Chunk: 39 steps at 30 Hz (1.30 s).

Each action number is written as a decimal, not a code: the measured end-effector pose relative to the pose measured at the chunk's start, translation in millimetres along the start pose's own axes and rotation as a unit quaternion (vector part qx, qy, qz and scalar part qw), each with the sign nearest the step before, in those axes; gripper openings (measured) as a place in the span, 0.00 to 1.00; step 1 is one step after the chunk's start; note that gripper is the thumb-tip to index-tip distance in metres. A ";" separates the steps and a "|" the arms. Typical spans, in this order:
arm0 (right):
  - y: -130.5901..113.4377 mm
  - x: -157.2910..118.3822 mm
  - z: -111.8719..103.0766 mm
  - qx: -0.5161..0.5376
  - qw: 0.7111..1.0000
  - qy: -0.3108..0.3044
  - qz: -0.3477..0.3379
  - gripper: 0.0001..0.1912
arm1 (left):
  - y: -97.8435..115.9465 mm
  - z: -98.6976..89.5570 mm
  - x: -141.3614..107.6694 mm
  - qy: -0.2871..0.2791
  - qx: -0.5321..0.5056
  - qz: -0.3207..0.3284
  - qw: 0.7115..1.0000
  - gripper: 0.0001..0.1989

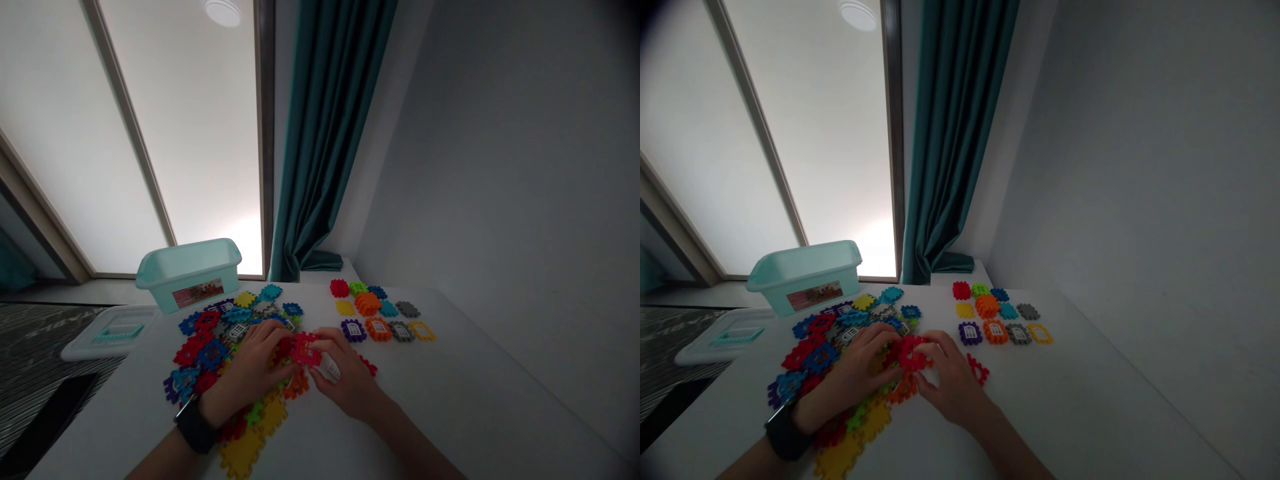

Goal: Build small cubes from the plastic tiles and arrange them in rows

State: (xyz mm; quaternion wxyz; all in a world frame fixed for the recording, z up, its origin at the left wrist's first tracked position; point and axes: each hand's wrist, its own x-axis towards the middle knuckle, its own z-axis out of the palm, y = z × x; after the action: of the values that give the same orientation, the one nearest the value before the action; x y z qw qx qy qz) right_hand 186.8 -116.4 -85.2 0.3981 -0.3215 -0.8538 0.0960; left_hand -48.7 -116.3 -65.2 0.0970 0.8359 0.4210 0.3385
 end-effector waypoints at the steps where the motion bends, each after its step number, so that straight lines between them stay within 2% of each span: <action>1: 0.1 -0.3 1.1 -0.003 1.000 0.002 0.003 0.19 | -0.3 1.1 0.3 0.004 0.006 0.001 1.000 0.14; 5: 0.2 -1.9 4.3 -0.011 1.000 0.005 0.017 0.17 | -0.8 5.2 1.2 0.013 0.021 0.005 1.000 0.07; 11: -1.5 -2.2 1.6 -0.013 0.999 -0.006 0.034 0.18 | -4.3 4.9 1.2 0.029 0.018 0.004 0.999 0.08; 19: 7.9 0.3 -2.8 -0.018 0.998 -0.054 0.002 0.15 | -13.9 1.3 0.5 0.016 0.079 0.037 0.996 0.04; 28: -2.7 2.7 4.5 -0.003 0.990 -0.138 0.035 0.25 | -14.3 0.9 1.0 -0.002 0.080 0.022 0.997 0.07; 35: 1.5 5.0 12.1 0.000 0.988 -0.149 0.031 0.24 | -15.9 2.5 1.6 -0.011 0.077 0.021 0.997 0.06; 39: 1.2 6.1 15.0 -0.004 0.992 -0.126 0.027 0.23 | -14.0 1.2 2.0 -0.013 0.079 0.020 0.997 0.05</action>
State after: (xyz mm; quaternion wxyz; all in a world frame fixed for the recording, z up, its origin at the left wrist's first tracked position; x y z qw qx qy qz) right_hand 173.3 -110.2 -91.8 0.2831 -0.3317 -0.8884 0.1435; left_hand -56.0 -105.8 -71.4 0.0298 0.8535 0.4284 0.2953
